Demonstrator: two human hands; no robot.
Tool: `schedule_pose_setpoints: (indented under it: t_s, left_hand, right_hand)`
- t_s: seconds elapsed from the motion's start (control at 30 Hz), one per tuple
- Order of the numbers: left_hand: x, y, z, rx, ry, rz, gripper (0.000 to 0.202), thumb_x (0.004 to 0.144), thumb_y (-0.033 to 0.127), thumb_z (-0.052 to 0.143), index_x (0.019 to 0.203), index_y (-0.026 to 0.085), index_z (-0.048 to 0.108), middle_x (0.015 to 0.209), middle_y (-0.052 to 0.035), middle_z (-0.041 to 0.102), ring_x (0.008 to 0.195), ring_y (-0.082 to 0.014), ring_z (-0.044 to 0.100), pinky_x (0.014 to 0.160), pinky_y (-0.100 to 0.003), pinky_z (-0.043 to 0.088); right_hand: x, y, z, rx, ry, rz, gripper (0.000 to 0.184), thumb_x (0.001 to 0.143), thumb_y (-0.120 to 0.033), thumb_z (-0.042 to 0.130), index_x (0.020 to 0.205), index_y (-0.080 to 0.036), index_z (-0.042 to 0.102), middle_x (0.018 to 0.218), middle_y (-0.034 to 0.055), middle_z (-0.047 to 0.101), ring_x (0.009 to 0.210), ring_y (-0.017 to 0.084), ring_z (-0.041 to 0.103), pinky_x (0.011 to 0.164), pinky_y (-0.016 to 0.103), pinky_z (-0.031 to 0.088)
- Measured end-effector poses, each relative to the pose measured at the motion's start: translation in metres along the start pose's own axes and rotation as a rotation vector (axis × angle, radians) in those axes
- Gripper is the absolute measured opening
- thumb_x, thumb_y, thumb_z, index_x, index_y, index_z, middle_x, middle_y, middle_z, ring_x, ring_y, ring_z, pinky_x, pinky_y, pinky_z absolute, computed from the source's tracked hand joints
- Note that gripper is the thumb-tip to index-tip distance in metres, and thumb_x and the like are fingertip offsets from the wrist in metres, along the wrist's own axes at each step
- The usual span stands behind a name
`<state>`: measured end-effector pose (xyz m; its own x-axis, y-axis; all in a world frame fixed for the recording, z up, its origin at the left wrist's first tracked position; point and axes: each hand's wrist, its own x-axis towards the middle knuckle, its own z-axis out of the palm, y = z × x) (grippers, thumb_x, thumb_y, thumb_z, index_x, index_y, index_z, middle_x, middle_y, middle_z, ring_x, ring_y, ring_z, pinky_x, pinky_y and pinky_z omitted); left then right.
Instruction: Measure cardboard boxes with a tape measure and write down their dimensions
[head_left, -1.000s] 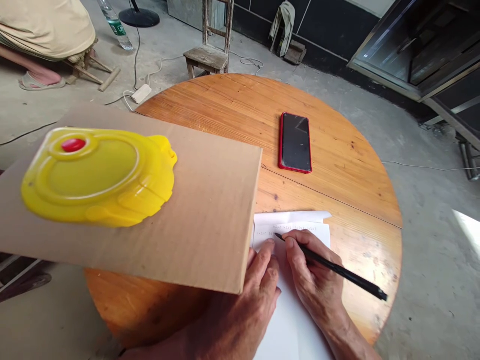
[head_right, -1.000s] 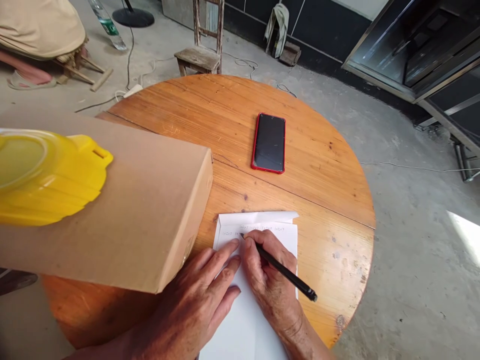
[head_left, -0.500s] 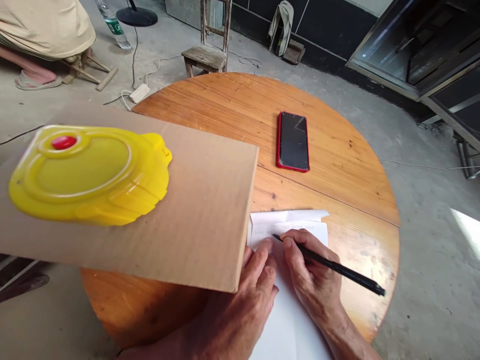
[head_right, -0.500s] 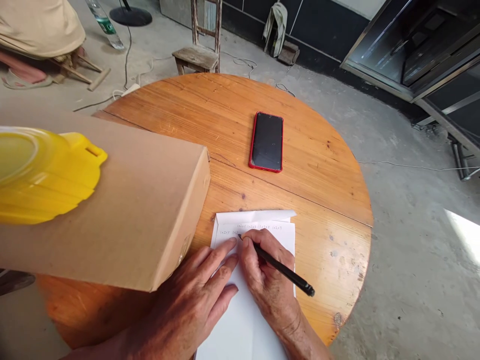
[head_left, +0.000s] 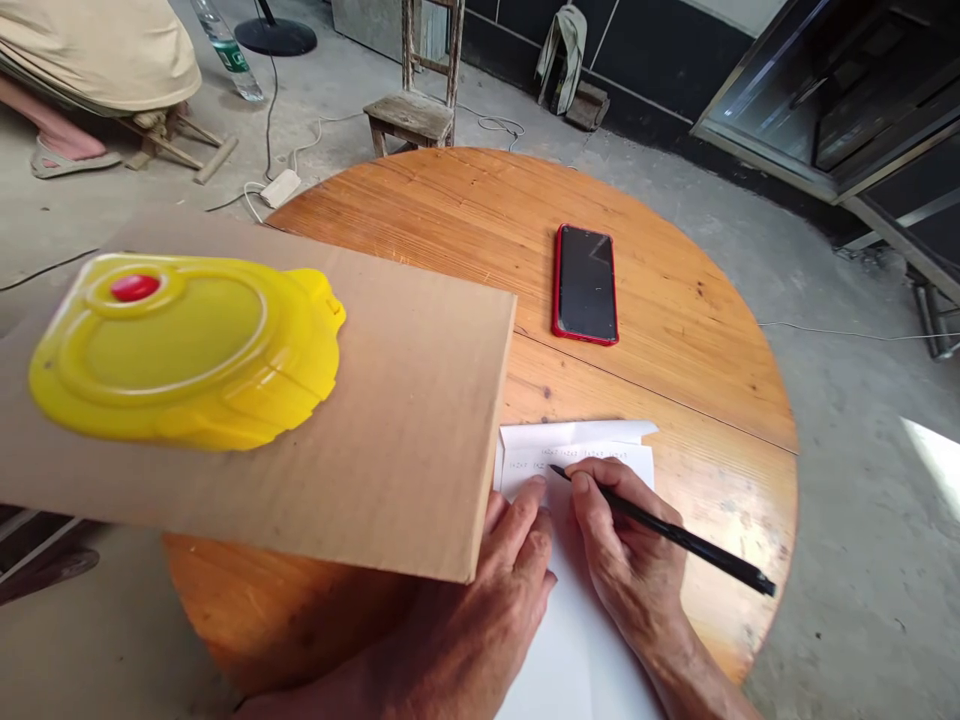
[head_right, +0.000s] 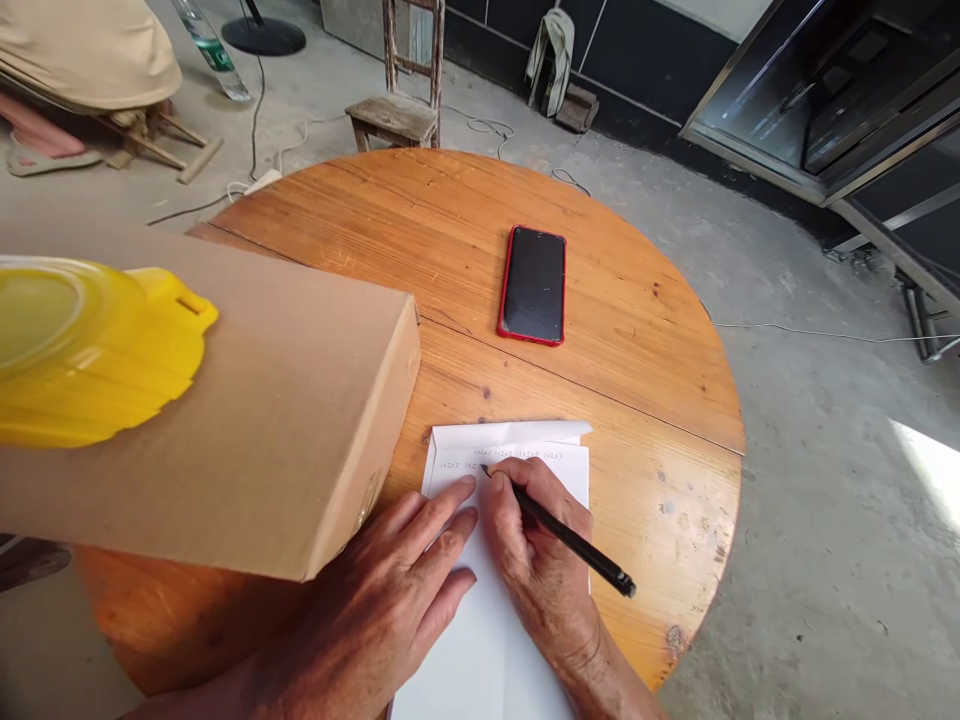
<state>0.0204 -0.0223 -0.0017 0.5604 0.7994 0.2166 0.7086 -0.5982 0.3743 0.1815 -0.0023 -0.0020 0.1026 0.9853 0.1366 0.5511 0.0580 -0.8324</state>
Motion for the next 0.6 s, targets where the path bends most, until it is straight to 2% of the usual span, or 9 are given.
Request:
schedule_pose_setpoints:
  t_s: [0.2, 0.37, 0.6]
  left_hand:
    - [-0.0016, -0.0013, 0.0045, -0.042, 0.011, -0.043, 0.032, 0.096, 0.020, 0.044, 0.122, 0.012, 0.060, 0.139, -0.0087, 0.059, 0.109, -0.0287, 0.064, 0.090, -0.046, 0.056]
    - [-0.0007, -0.0011, 0.0024, 0.016, 0.006, -0.011, 0.033, 0.097, 0.020, 0.042, 0.123, 0.009, 0.060, 0.135, -0.0118, 0.061, 0.109, -0.0288, 0.064, 0.091, -0.046, 0.055]
    - [-0.0001, -0.0025, 0.0020, 0.029, 0.006, 0.025, 0.034, 0.097, 0.018, 0.040, 0.123, 0.007, 0.059, 0.133, -0.0133, 0.061, 0.113, -0.0292, 0.062, 0.093, -0.045, 0.054]
  right_hand:
    - [0.0007, -0.0015, -0.0017, -0.022, -0.032, -0.033, 0.013, 0.094, -0.016, 0.056, 0.088, -0.025, 0.063, 0.071, -0.0065, 0.058, 0.057, 0.005, 0.050, 0.054, 0.016, 0.042]
    - [-0.0016, 0.0003, -0.0020, 0.028, -0.016, 0.001, 0.012, 0.094, -0.017, 0.056, 0.090, -0.025, 0.064, 0.070, -0.0072, 0.057, 0.055, 0.005, 0.049, 0.052, 0.016, 0.041]
    - [0.0017, -0.0002, -0.0003, -0.022, -0.021, -0.035, 0.012, 0.093, -0.017, 0.056, 0.087, -0.024, 0.064, 0.068, -0.0067, 0.057, 0.056, 0.006, 0.050, 0.054, 0.017, 0.042]
